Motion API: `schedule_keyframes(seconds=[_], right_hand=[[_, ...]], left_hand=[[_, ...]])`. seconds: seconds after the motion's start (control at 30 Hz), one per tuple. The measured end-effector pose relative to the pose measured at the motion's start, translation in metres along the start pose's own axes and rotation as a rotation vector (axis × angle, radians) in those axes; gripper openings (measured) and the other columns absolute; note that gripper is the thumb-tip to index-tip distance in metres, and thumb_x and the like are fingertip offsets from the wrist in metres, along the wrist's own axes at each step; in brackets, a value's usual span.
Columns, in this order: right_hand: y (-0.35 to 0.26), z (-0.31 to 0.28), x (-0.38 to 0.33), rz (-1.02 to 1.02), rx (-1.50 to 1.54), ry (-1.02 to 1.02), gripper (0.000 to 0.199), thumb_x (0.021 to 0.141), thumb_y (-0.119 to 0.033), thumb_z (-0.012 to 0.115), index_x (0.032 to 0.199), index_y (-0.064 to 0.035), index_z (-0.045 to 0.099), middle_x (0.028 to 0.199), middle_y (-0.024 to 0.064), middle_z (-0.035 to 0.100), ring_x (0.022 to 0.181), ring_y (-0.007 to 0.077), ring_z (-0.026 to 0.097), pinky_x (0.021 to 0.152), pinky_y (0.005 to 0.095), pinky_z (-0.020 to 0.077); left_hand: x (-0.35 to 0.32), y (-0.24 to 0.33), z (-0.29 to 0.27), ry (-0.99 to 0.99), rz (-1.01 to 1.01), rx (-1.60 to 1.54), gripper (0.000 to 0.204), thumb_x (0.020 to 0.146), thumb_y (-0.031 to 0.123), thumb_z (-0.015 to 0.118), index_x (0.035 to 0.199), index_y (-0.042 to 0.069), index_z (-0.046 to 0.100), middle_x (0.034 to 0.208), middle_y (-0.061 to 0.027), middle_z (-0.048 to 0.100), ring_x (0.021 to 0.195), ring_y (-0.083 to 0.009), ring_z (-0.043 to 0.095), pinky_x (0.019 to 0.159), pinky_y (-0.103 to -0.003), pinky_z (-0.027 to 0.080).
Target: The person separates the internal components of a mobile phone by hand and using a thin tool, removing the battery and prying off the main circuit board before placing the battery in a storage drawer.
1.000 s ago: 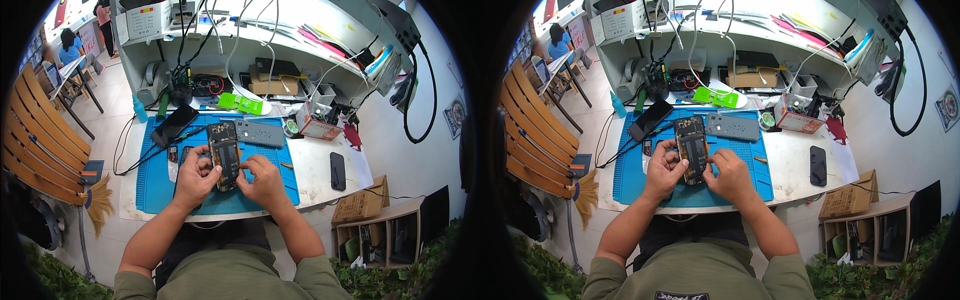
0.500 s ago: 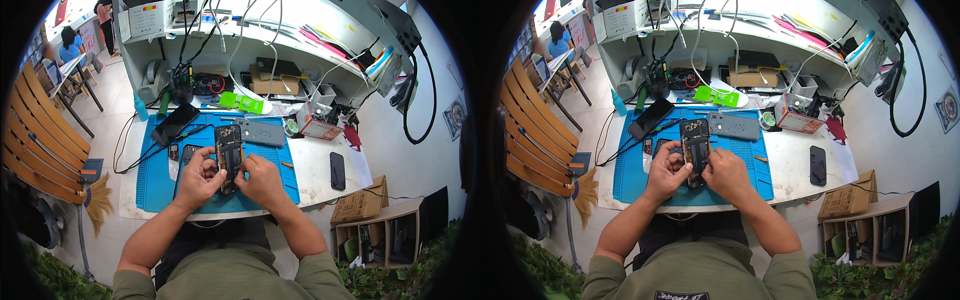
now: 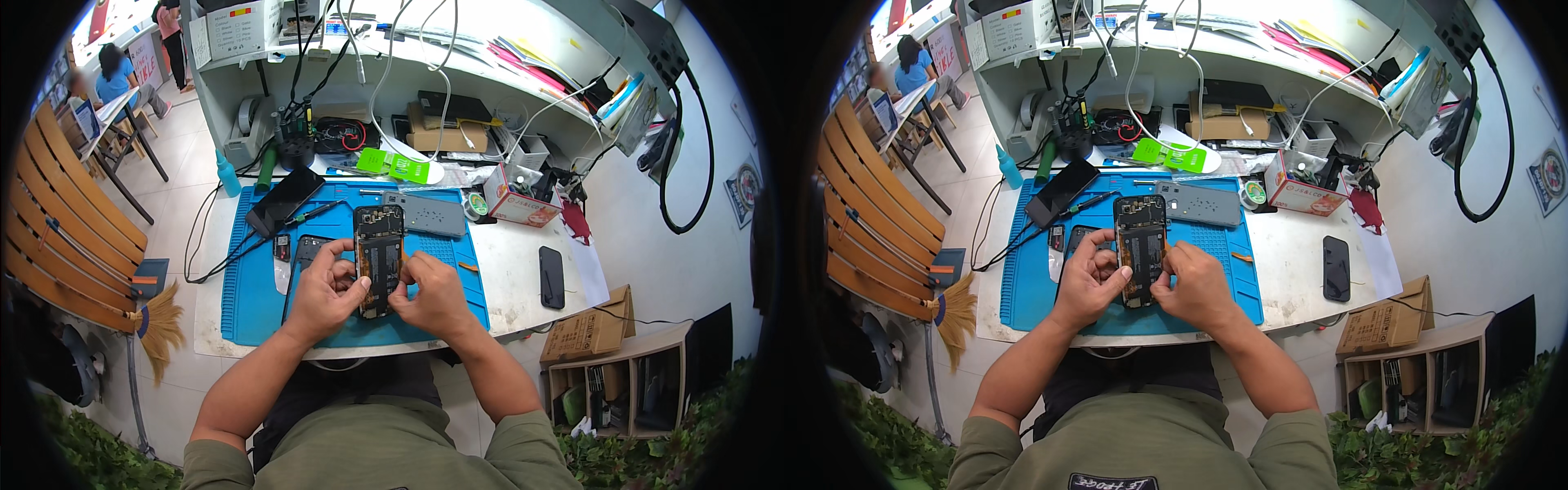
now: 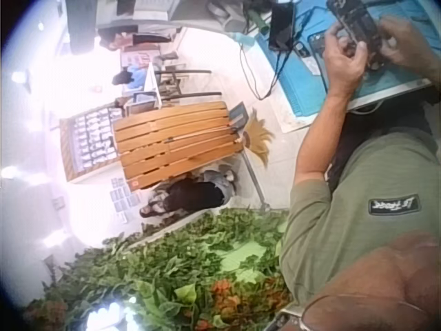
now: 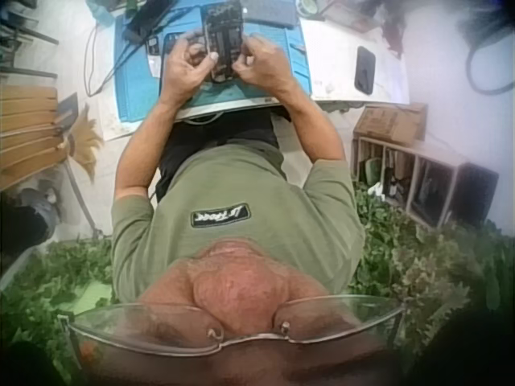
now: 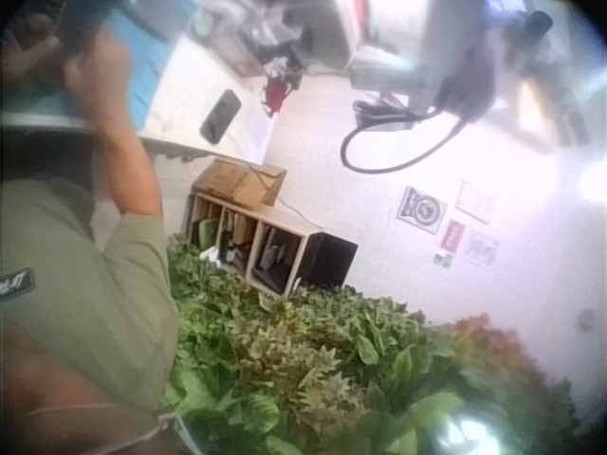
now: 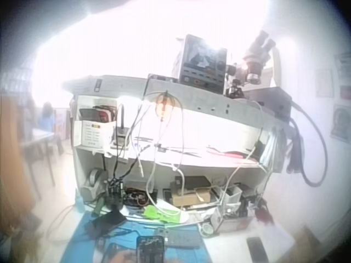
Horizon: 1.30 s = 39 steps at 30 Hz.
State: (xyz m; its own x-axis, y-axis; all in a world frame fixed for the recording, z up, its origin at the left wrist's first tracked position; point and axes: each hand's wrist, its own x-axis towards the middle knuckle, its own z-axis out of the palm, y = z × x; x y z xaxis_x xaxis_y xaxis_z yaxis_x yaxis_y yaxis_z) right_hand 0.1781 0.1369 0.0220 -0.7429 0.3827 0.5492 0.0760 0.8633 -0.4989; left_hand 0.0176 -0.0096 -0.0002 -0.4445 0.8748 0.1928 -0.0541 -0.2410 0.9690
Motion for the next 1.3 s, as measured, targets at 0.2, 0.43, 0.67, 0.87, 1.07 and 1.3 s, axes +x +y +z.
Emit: schedule_keyframes(seconds=[0.2, 0.43, 0.67, 0.87, 1.07, 1.3], right_hand=[[-0.002, -0.012, -0.002, 0.219, 0.200, -0.094, 0.017, 0.073, -0.003, 0.076, 0.077, -0.0020, 0.060, 0.075, 0.0087, 0.061, 0.060, 0.0207, 0.058, 0.055, 0.0338, 0.0481], [-0.001, -0.014, -0.008, 0.257, 0.228, -0.020, 0.019, 0.077, -0.008, 0.082, 0.082, -0.0011, 0.066, 0.079, 0.0072, 0.063, 0.061, 0.0158, 0.057, 0.053, 0.0304, 0.0456], [-0.011, 0.000, -0.018, 0.170, 0.093, 0.128, 0.015, 0.084, -0.005, 0.085, 0.093, 0.0012, 0.075, 0.092, 0.0130, 0.072, 0.079, 0.0287, 0.070, 0.067, 0.0390, 0.0560], [-0.009, 0.003, -0.014, 0.127, 0.054, 0.079, 0.008, 0.089, 0.001, 0.078, 0.093, 0.0017, 0.070, 0.089, 0.0124, 0.068, 0.071, 0.0265, 0.065, 0.063, 0.0372, 0.0517], [-0.005, 0.003, -0.010, 0.179, 0.102, -0.013, 0.012, 0.091, -0.001, 0.070, 0.097, 0.0015, 0.059, 0.088, 0.0153, 0.061, 0.070, 0.0331, 0.062, 0.063, 0.0423, 0.0497], [-0.002, 0.010, -0.011, 0.269, 0.218, 0.023, 0.015, 0.094, -0.004, 0.070, 0.096, 0.0007, 0.056, 0.086, 0.0129, 0.058, 0.069, 0.0257, 0.061, 0.058, 0.0395, 0.0475]], left_hand=[[0.001, -0.002, -0.001, -0.009, -0.023, -0.042, 0.055, 0.099, -0.001, 0.069, 0.147, -0.003, 0.042, 0.109, -0.0126, 0.077, 0.094, -0.0088, 0.072, 0.080, -0.022, 0.056], [0.003, -0.003, -0.002, 0.018, -0.037, -0.063, 0.056, 0.100, 0.000, 0.069, 0.147, -0.004, 0.040, 0.109, -0.0126, 0.075, 0.092, -0.0081, 0.071, 0.080, -0.023, 0.056], [0.003, -0.002, 0.000, 0.037, -0.034, -0.065, 0.055, 0.100, -0.001, 0.069, 0.147, -0.005, 0.040, 0.109, -0.0122, 0.075, 0.091, -0.0076, 0.070, 0.080, -0.023, 0.055], [0.001, -0.003, -0.001, 0.049, -0.002, -0.042, 0.055, 0.099, -0.002, 0.069, 0.146, -0.005, 0.041, 0.108, -0.0109, 0.075, 0.088, -0.0069, 0.069, 0.078, -0.022, 0.055], [0.001, 0.001, 0.001, 0.053, -0.011, -0.057, 0.054, 0.099, -0.002, 0.069, 0.145, -0.004, 0.042, 0.107, -0.0109, 0.075, 0.086, -0.0062, 0.068, 0.076, -0.022, 0.054], [0.005, -0.004, -0.003, 0.084, -0.053, -0.124, 0.053, 0.098, -0.002, 0.069, 0.143, -0.003, 0.043, 0.106, -0.0114, 0.075, 0.087, -0.0063, 0.068, 0.076, -0.021, 0.053]])
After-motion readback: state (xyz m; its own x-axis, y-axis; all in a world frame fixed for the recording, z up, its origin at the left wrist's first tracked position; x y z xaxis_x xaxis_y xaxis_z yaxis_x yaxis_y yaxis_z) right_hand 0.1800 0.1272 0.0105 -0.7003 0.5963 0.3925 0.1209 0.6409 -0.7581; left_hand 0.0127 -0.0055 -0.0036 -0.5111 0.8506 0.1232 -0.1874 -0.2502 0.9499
